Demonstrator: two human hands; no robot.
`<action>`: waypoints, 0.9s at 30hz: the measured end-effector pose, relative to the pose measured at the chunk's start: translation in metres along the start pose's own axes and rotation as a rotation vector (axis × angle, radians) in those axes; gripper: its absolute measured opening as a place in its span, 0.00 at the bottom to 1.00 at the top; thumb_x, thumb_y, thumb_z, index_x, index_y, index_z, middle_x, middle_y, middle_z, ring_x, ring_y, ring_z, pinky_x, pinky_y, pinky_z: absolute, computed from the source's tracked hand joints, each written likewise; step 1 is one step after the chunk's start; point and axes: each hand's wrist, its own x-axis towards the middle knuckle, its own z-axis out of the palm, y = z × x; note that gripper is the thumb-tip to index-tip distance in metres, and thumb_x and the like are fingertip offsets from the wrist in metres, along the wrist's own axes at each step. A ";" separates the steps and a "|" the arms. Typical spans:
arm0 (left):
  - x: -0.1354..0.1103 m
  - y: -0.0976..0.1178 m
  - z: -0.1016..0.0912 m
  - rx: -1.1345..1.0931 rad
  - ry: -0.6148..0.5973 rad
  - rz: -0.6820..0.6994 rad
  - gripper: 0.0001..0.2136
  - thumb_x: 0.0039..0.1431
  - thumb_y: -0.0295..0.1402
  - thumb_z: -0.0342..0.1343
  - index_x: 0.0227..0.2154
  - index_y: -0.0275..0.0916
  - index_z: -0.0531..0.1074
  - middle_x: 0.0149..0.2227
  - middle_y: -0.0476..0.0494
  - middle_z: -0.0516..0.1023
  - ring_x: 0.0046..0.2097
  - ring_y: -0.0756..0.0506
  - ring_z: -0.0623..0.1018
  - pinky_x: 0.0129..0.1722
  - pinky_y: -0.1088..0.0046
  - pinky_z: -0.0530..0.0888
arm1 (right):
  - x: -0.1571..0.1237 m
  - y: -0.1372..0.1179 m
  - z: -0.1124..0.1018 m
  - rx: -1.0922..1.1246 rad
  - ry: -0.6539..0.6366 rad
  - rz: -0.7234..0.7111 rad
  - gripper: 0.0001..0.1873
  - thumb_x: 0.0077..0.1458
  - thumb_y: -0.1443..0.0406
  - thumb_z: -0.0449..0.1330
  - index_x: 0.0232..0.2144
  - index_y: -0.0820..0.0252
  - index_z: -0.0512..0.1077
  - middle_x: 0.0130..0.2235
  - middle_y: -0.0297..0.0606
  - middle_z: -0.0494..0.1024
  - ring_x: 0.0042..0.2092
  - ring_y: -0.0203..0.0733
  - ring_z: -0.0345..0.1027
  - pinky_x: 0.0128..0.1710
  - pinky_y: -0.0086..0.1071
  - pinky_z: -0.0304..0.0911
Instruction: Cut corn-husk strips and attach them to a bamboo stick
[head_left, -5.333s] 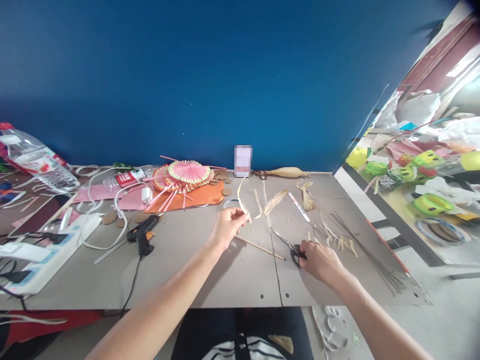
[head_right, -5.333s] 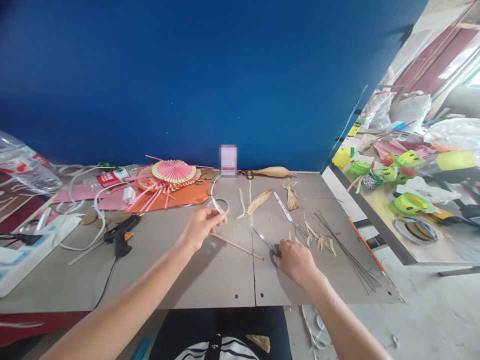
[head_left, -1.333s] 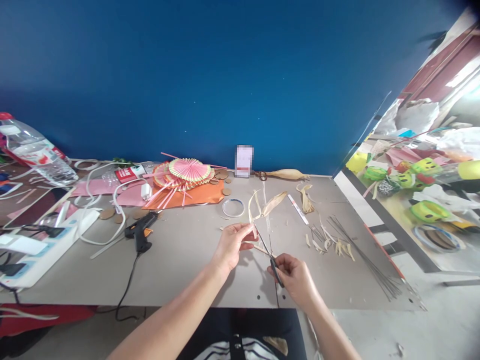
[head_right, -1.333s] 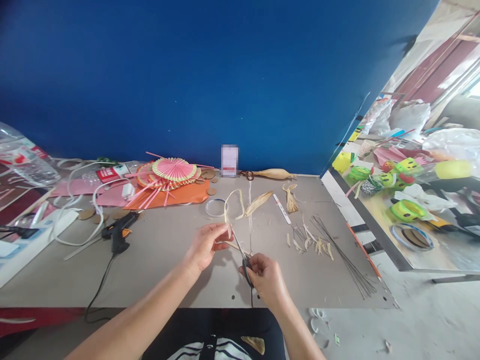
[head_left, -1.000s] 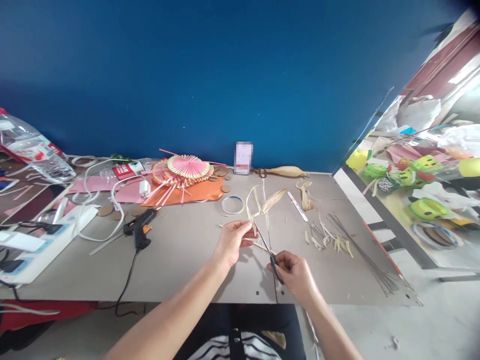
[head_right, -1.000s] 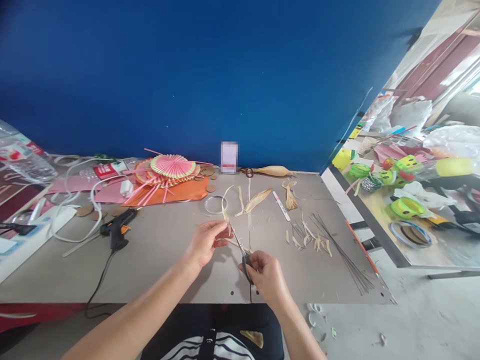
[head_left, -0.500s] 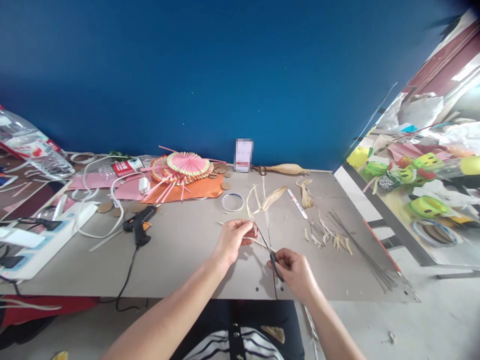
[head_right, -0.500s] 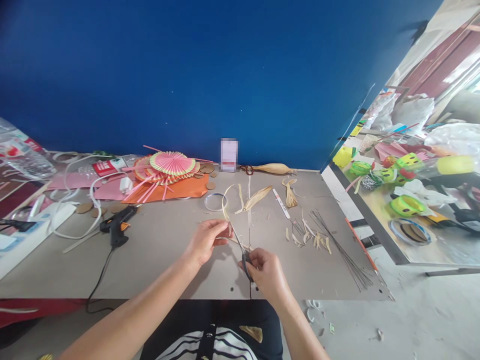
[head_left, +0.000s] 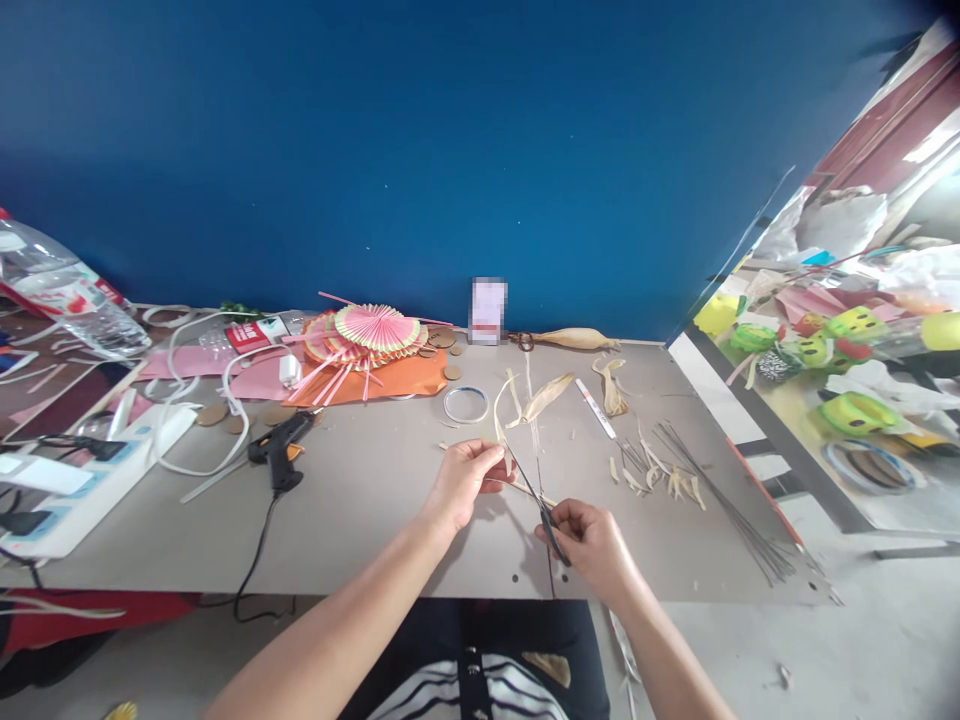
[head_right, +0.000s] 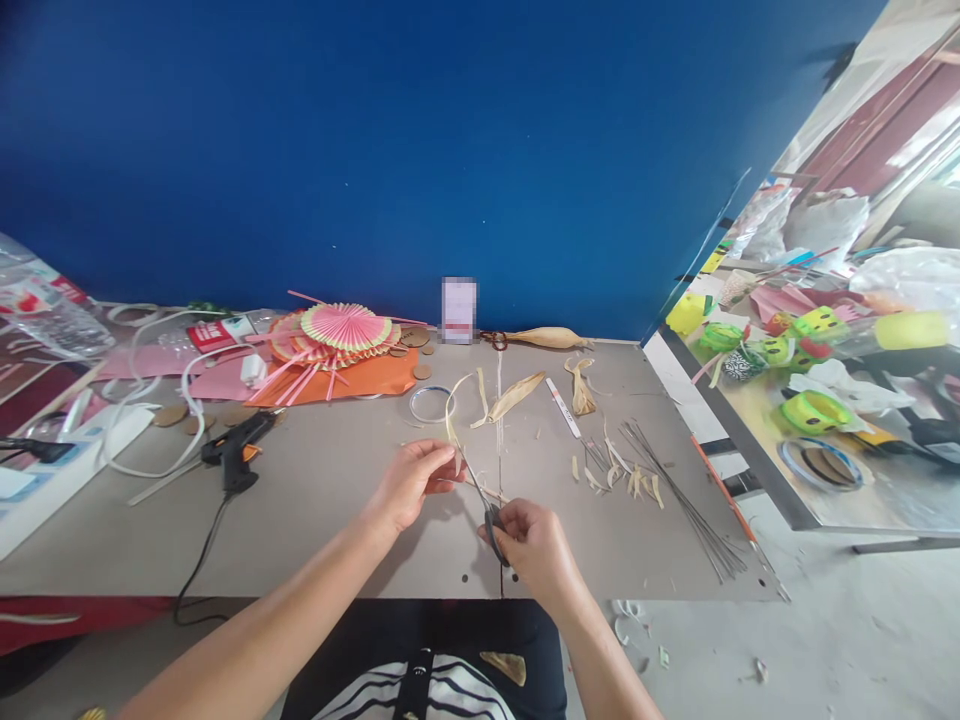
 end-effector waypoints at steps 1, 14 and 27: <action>0.000 0.000 -0.001 0.010 -0.004 -0.001 0.10 0.41 0.38 0.55 0.22 0.35 0.68 0.22 0.45 0.73 0.27 0.48 0.75 0.22 0.79 0.66 | 0.000 0.000 0.000 0.008 -0.009 0.004 0.14 0.38 0.58 0.60 0.17 0.61 0.61 0.13 0.27 0.60 0.16 0.28 0.47 0.15 0.24 0.44; -0.001 0.001 -0.002 0.039 -0.055 -0.002 0.06 0.43 0.34 0.53 0.20 0.35 0.66 0.21 0.45 0.74 0.25 0.49 0.75 0.23 0.78 0.67 | 0.001 -0.001 -0.006 0.086 -0.096 0.053 0.13 0.36 0.61 0.62 0.17 0.61 0.61 0.13 0.26 0.61 0.17 0.29 0.54 0.17 0.24 0.48; 0.002 -0.004 -0.005 0.032 -0.070 -0.046 0.06 0.43 0.32 0.51 0.21 0.34 0.66 0.22 0.45 0.74 0.25 0.48 0.75 0.23 0.78 0.68 | 0.001 0.001 -0.009 0.119 -0.088 0.081 0.16 0.32 0.58 0.64 0.16 0.61 0.62 0.13 0.26 0.61 0.16 0.29 0.54 0.16 0.24 0.48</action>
